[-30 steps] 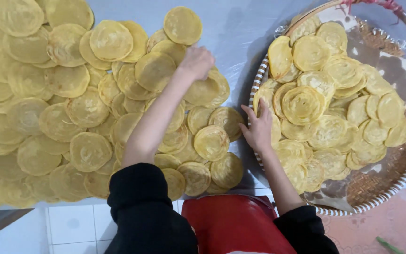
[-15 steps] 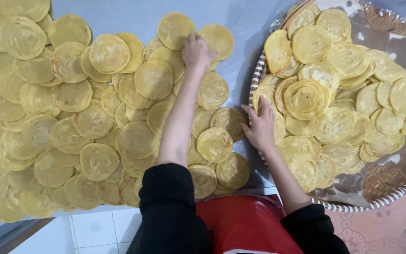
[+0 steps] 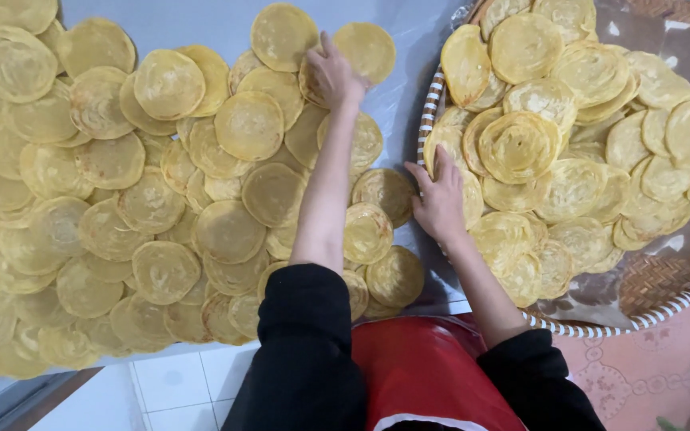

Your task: Arrange and stack yellow circular food disks on a table and into a basket.

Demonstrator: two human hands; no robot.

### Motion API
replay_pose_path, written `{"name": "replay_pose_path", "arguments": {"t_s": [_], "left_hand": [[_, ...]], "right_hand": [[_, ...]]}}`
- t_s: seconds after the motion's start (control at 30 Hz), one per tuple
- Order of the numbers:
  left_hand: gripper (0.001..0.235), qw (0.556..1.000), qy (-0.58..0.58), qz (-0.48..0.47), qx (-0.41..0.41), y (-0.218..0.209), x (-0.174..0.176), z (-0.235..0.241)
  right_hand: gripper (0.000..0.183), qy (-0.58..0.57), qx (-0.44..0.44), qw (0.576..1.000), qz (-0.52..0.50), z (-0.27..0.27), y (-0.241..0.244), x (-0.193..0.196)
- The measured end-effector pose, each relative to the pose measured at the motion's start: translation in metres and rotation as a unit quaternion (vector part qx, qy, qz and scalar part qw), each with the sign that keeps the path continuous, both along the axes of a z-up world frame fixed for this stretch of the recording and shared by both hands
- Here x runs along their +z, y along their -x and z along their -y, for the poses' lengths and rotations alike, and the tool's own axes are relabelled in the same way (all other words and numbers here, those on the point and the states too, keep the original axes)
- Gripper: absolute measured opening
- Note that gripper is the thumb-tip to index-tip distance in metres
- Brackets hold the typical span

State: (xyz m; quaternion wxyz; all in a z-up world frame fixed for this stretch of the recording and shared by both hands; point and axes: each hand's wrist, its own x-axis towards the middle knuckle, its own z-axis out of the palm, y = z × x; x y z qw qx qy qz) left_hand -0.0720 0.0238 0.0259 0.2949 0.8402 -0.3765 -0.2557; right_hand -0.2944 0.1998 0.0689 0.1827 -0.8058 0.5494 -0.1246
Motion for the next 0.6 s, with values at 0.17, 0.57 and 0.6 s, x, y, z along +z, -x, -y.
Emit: {"name": "replay_pose_path", "arguments": {"t_s": [0.17,0.57,0.6], "left_hand": [[0.072,0.953,0.15,-0.262,-0.022,-0.028,-0.062,0.0],[0.044,0.978,0.159,-0.046,-0.127,-0.084,-0.014,-0.259],[0.04,0.972,0.195,0.004,-0.135,-0.073,-0.02,-0.269]], "right_hand": [[0.074,0.009,0.01,1.0,-0.027,0.003,0.009,0.005],[0.078,-0.012,0.081,0.995,-0.06,0.007,0.015,0.024],[0.08,-0.008,0.088,0.995,-0.056,0.005,0.018,0.027]]}}
